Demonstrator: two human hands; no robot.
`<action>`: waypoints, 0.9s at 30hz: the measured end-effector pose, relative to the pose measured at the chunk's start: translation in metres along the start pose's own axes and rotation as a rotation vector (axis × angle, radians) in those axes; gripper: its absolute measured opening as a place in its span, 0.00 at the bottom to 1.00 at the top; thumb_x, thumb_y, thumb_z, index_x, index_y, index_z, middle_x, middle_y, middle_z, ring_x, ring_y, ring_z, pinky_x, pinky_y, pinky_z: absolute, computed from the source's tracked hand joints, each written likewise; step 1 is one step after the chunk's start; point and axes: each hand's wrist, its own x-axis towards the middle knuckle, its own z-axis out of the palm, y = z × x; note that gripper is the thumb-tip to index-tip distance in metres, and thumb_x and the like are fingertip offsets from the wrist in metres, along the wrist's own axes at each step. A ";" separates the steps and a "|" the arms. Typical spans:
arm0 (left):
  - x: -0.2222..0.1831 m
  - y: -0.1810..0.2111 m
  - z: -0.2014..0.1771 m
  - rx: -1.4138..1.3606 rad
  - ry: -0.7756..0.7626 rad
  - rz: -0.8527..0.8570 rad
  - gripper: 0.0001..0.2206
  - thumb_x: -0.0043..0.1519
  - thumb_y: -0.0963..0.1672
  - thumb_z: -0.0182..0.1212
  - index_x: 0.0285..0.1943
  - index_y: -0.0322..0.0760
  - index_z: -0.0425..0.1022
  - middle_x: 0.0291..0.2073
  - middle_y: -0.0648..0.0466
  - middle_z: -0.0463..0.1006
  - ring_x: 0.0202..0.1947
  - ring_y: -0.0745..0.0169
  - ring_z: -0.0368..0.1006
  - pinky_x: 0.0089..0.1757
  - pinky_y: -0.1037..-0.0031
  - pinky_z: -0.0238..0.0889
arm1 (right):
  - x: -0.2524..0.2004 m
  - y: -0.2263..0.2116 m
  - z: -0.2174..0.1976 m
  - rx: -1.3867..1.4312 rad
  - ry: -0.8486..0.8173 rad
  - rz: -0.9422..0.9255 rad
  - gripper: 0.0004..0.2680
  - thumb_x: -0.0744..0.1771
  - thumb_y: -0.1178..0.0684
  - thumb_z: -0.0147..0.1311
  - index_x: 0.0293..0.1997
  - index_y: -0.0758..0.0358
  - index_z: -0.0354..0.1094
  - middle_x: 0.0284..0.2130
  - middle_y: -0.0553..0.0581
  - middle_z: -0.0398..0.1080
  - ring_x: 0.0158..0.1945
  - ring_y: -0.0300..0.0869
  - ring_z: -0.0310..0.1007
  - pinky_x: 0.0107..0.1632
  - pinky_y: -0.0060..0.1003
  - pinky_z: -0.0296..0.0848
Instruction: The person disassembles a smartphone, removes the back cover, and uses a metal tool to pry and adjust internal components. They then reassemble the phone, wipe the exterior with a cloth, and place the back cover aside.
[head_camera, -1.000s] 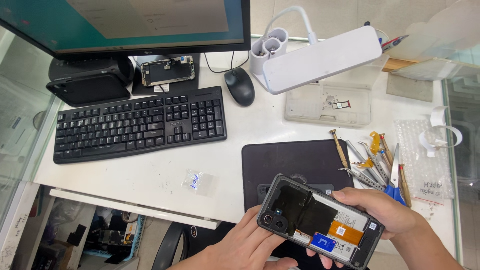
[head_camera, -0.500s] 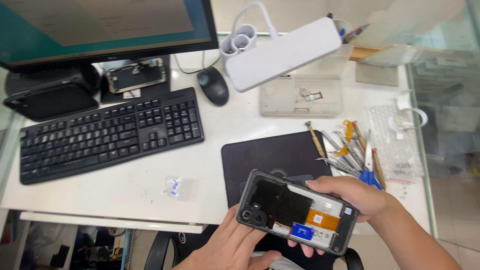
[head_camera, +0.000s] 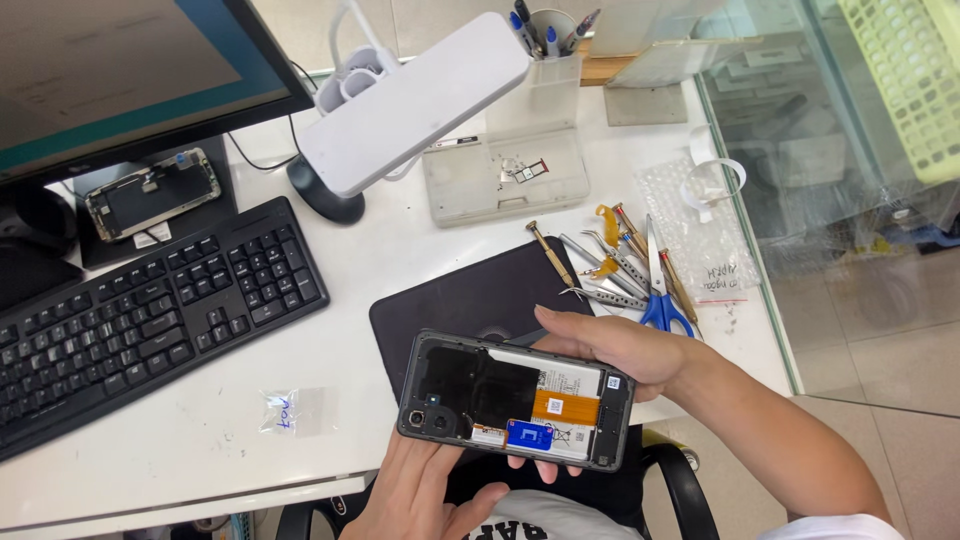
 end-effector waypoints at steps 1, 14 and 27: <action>-0.001 -0.001 0.001 -0.002 -0.003 -0.004 0.35 0.57 0.46 0.76 0.65 0.16 0.62 0.60 0.24 0.67 0.66 0.18 0.62 0.60 0.33 0.53 | 0.000 0.002 -0.003 -0.012 0.064 0.002 0.32 0.72 0.32 0.25 0.66 0.80 0.59 0.47 0.76 0.74 0.42 0.53 0.81 0.40 0.43 0.83; -0.003 -0.006 0.005 -0.041 -0.007 -0.063 0.36 0.53 0.44 0.77 0.64 0.18 0.62 0.61 0.22 0.66 0.66 0.17 0.59 0.60 0.32 0.51 | -0.003 0.013 -0.024 -0.081 0.117 0.000 0.37 0.69 0.25 0.21 0.68 0.75 0.60 0.50 0.70 0.76 0.45 0.46 0.82 0.39 0.35 0.83; 0.006 -0.004 -0.003 -0.001 -0.007 -0.036 0.36 0.52 0.44 0.77 0.64 0.18 0.61 0.61 0.24 0.66 0.65 0.18 0.60 0.61 0.34 0.51 | 0.002 0.012 -0.020 -0.102 0.159 -0.010 0.38 0.69 0.24 0.19 0.70 0.74 0.60 0.52 0.69 0.75 0.48 0.45 0.81 0.40 0.35 0.82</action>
